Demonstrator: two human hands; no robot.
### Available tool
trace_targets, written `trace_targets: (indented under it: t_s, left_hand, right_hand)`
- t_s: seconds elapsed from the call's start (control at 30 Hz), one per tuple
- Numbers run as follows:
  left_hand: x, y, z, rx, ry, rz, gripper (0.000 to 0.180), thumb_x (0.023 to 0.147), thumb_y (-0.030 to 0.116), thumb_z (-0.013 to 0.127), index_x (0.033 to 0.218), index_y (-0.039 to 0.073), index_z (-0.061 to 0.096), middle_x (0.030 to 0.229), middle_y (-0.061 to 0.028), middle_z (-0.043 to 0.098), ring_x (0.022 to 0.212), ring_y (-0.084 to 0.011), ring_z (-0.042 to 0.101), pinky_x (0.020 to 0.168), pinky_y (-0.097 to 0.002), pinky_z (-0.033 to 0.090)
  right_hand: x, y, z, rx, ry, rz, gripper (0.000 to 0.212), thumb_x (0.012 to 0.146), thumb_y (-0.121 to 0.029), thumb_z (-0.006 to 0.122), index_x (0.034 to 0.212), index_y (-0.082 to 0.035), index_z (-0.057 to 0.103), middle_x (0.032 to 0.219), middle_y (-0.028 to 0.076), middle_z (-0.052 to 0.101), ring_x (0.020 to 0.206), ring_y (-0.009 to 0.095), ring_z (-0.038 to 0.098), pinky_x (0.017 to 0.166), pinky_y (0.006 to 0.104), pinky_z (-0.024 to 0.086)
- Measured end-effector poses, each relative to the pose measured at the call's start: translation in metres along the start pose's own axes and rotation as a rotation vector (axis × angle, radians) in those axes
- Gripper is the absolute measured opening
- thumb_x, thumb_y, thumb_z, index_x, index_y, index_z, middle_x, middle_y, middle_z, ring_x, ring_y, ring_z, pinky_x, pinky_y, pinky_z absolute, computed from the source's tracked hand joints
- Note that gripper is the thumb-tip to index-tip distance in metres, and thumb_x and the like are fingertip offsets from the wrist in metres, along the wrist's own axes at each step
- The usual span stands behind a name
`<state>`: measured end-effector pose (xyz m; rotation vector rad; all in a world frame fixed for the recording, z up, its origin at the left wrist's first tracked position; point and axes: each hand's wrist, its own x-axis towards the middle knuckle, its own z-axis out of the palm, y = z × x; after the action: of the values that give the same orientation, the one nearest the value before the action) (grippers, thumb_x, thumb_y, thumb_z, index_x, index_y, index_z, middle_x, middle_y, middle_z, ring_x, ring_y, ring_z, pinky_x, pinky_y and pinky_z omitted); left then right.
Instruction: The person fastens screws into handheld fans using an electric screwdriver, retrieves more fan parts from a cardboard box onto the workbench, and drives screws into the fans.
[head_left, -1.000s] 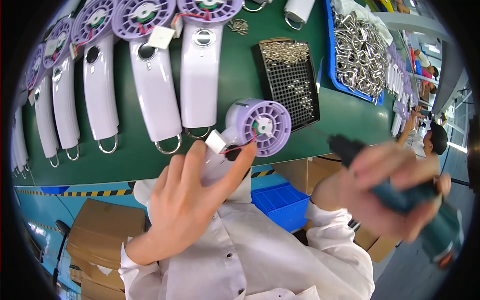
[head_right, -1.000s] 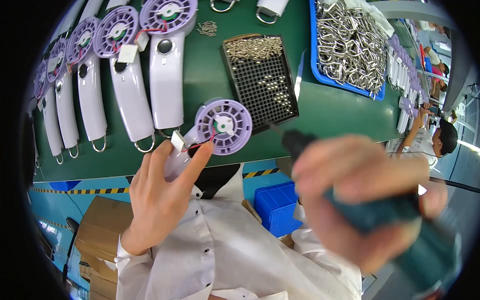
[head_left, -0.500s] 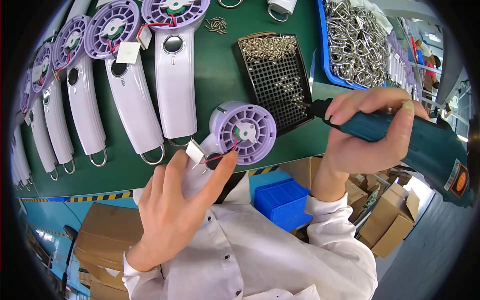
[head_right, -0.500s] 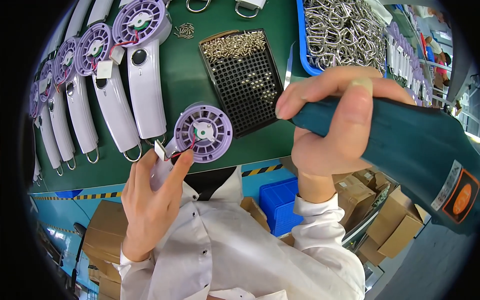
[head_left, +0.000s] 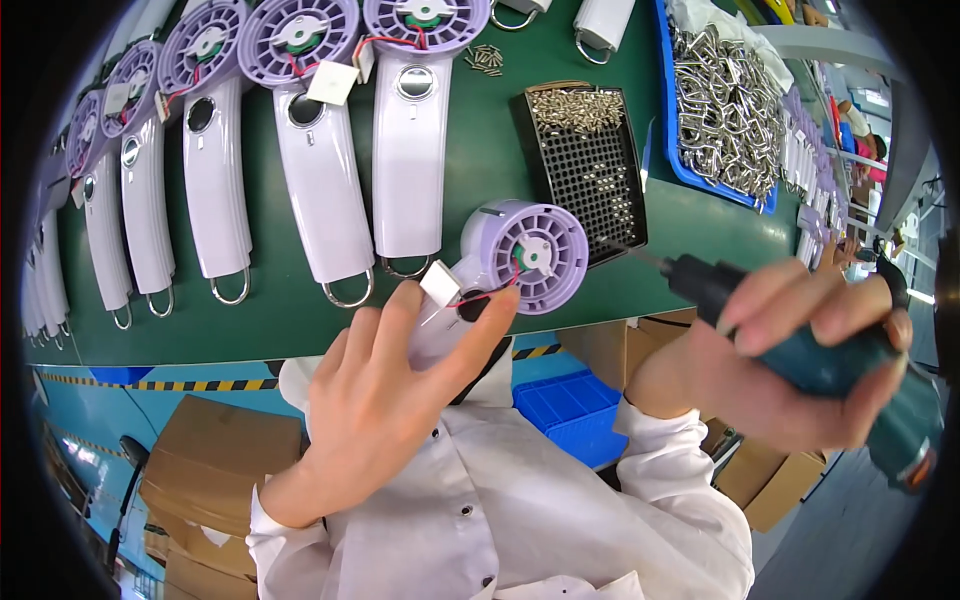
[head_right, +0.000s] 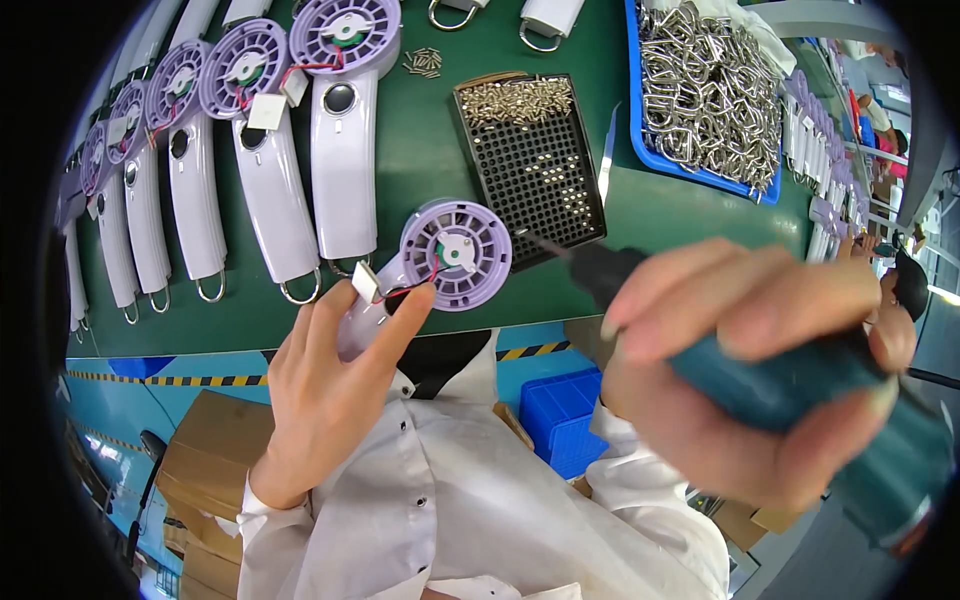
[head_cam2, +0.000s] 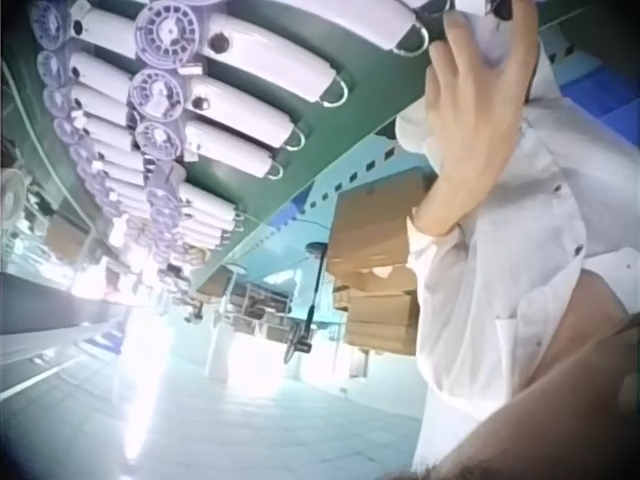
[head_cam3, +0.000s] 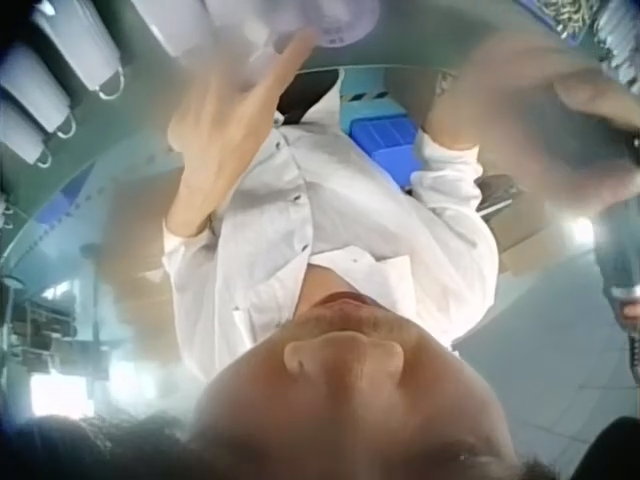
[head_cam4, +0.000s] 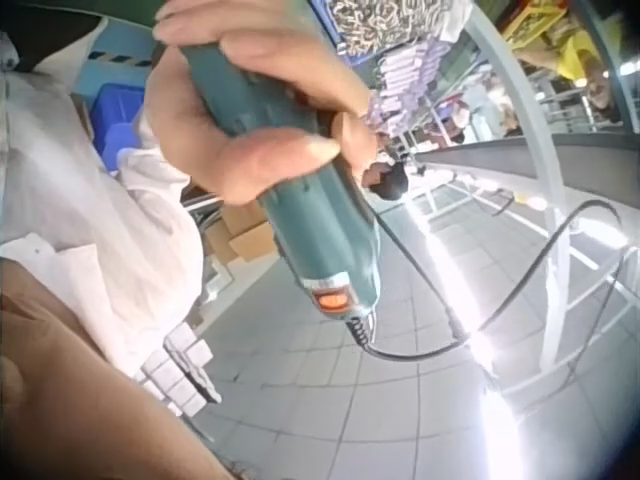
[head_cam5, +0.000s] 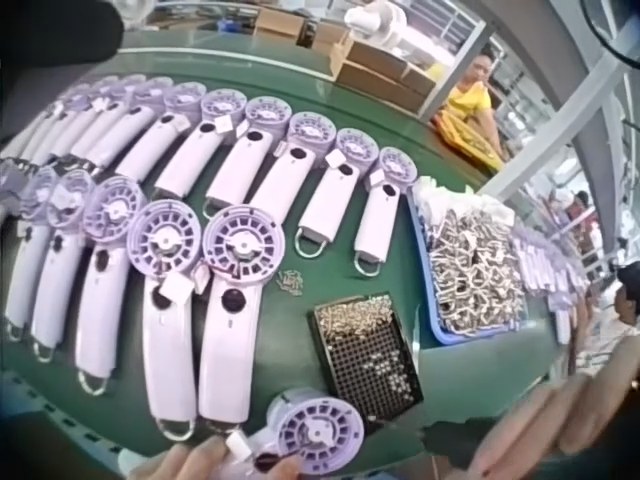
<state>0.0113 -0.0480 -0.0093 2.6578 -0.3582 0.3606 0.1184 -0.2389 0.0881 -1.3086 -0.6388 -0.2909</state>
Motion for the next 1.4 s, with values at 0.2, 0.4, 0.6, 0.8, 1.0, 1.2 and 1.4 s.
trace_targets:
  t_s: [0.2, 0.4, 0.6, 0.8, 1.0, 1.2, 1.4]
  left_hand:
    - [-0.001, -0.002, -0.004, -0.046, -0.047, 0.005, 0.07, 0.064, 0.003, 0.062, 0.13, 0.027, 0.06, 0.099, -0.0116, 0.054, 0.065, -0.0176, 0.049, 0.051, -0.0247, 0.043]
    - [-0.003, 0.001, -0.004, -0.051, -0.052, -0.004, 0.062, 0.072, 0.009, 0.064, 0.13, 0.028, 0.059, 0.101, -0.0126, 0.055, 0.064, -0.0177, 0.047, 0.05, -0.0255, 0.041]
    - [0.001, -0.001, -0.004, -0.072, -0.021, 0.004, 0.057, 0.076, 0.022, 0.069, 0.131, 0.03, 0.058, 0.1, -0.0103, 0.054, 0.064, -0.0169, 0.047, 0.05, -0.0249, 0.04]
    - [-0.003, -0.003, -0.007, -0.048, -0.035, -0.025, 0.067, 0.07, 0.014, 0.059, 0.135, 0.032, 0.052, 0.1, -0.0095, 0.052, 0.064, -0.0168, 0.047, 0.051, -0.0234, 0.04]
    - [-0.008, -0.003, -0.009, -0.146, -0.068, -0.016, 0.056, 0.081, 0.016, 0.053, 0.136, 0.02, 0.047, 0.101, -0.0138, 0.053, 0.075, -0.0194, 0.053, 0.058, -0.0254, 0.044]
    - [-0.012, 0.003, -0.005, -0.117, 0.079, -0.065, 0.06, 0.077, 0.016, 0.057, 0.135, 0.025, 0.051, 0.101, -0.011, 0.054, 0.074, -0.0164, 0.055, 0.054, -0.0216, 0.041]
    - [-0.02, 0.005, -0.003, -0.12, 0.061, -0.056, 0.059, 0.079, 0.016, 0.055, 0.137, 0.017, 0.048, 0.1, -0.0118, 0.051, 0.082, -0.0215, 0.053, 0.061, -0.0251, 0.044]
  right_hand:
    - [0.002, -0.003, 0.033, 0.026, -0.165, 0.019, 0.045, 0.095, -0.037, 0.045, 0.115, 0.003, 0.046, 0.087, 0.012, 0.047, 0.042, 0.018, 0.04, 0.038, 0.0331, 0.037]
    - [0.004, 0.004, 0.048, 0.043, -0.191, 0.123, 0.046, 0.097, -0.036, 0.038, 0.124, 0.001, 0.043, 0.089, 0.015, 0.05, 0.045, 0.023, 0.048, 0.04, 0.0391, 0.043]
    - [-0.002, 0.005, 0.065, -0.1, -0.091, 0.164, 0.04, 0.098, -0.034, 0.036, 0.125, -0.004, 0.041, 0.089, 0.016, 0.052, 0.045, 0.025, 0.05, 0.039, 0.042, 0.046]
    - [0.0, 0.018, 0.054, -0.194, -0.171, 0.132, 0.027, 0.096, -0.027, 0.04, 0.114, -0.007, 0.038, 0.08, 0.016, 0.05, 0.04, 0.025, 0.047, 0.036, 0.0402, 0.045]
    - [-0.012, 0.037, 0.07, -0.15, -0.084, 0.12, 0.027, 0.097, -0.029, 0.049, 0.103, -0.009, 0.033, 0.075, 0.015, 0.048, 0.046, 0.022, 0.05, 0.041, 0.0359, 0.049]
    - [-0.012, 0.045, 0.059, -0.012, -0.103, 0.074, 0.019, 0.092, -0.016, 0.049, 0.102, -0.005, 0.036, 0.075, 0.015, 0.049, 0.04, 0.02, 0.049, 0.036, 0.0321, 0.047]
    - [-0.014, 0.019, 0.06, -0.006, -0.165, -0.058, 0.031, 0.093, -0.023, 0.056, 0.105, -0.003, 0.037, 0.077, 0.016, 0.05, 0.044, 0.023, 0.05, 0.038, 0.033, 0.047]
